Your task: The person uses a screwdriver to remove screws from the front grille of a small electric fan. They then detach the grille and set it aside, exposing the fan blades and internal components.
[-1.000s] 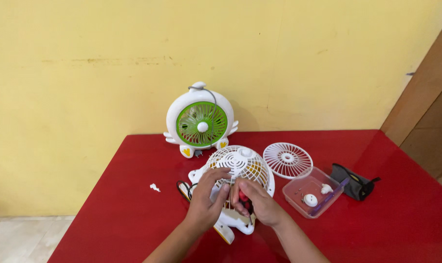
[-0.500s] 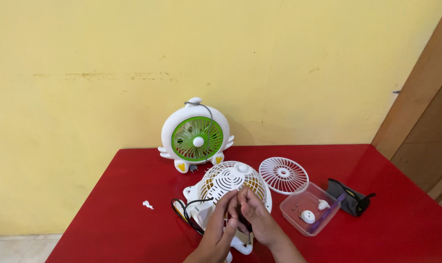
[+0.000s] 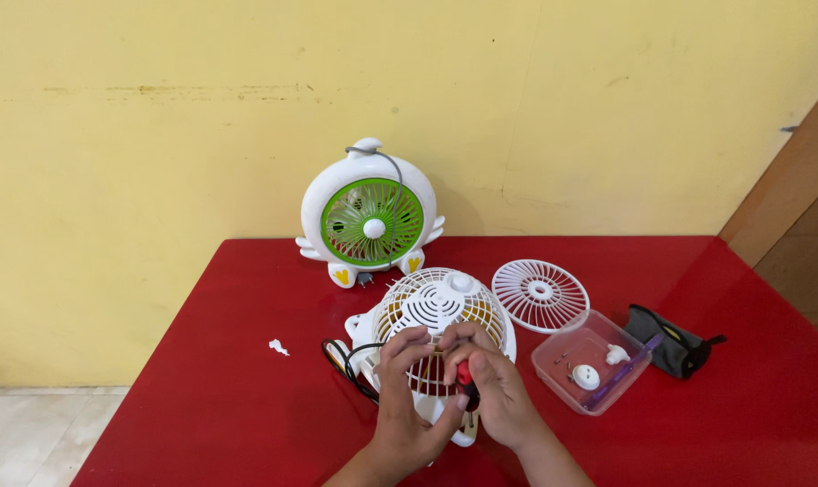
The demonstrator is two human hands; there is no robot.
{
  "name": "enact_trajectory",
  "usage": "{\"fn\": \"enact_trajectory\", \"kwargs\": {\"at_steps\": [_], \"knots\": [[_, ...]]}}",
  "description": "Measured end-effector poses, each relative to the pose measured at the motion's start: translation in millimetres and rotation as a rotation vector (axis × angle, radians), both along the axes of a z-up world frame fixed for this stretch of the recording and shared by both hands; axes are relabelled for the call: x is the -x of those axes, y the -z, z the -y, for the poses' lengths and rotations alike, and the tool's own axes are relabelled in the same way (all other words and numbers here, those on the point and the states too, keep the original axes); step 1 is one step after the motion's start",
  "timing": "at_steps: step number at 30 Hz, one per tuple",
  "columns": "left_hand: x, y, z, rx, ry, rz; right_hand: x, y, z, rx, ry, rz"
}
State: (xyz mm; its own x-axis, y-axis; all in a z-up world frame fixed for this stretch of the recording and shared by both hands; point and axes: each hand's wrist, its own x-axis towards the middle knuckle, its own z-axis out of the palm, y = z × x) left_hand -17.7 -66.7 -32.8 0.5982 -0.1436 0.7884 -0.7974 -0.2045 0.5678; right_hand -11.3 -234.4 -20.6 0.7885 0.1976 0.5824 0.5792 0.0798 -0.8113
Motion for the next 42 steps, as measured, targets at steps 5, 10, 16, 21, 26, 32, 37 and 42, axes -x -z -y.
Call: {"fn": "enact_trajectory", "kwargs": {"at_steps": [5,10,16,21,26,32,37,42], "knots": [[-2.6,16.8,4.5,0.102,0.123,-0.078,8.5,-12.2,-1.4,0.055,-0.011,-0.009],[-7.6,31.0,8.1,0.197,0.352,-0.254,8.5,-17.0,-0.9,-0.034,-0.092,-0.053],[-15.4,31.3,6.4,0.215,0.313,-0.227,13.2,-11.6,-5.1,0.038,0.128,0.095],[-10.0,27.9,8.5,0.192,0.363,-0.211,13.6,-8.2,-7.6,0.114,0.261,0.231],[-4.6,25.5,8.7,0.189,0.469,-0.356,9.5,-9.5,2.0,-0.191,0.016,-0.036],[-9.5,26.5,12.7,0.155,0.451,-0.497,7.9,-5.2,5.4,-0.054,0.125,0.203],[-8.2,25.5,10.9,0.075,0.427,-0.452,6.7,1.3,7.6,-0.057,0.174,0.097],[-12.0,20.1,9.6,0.071,0.570,-0.437,2.0,1.9,17.1,-0.145,0.142,0.065]]}}
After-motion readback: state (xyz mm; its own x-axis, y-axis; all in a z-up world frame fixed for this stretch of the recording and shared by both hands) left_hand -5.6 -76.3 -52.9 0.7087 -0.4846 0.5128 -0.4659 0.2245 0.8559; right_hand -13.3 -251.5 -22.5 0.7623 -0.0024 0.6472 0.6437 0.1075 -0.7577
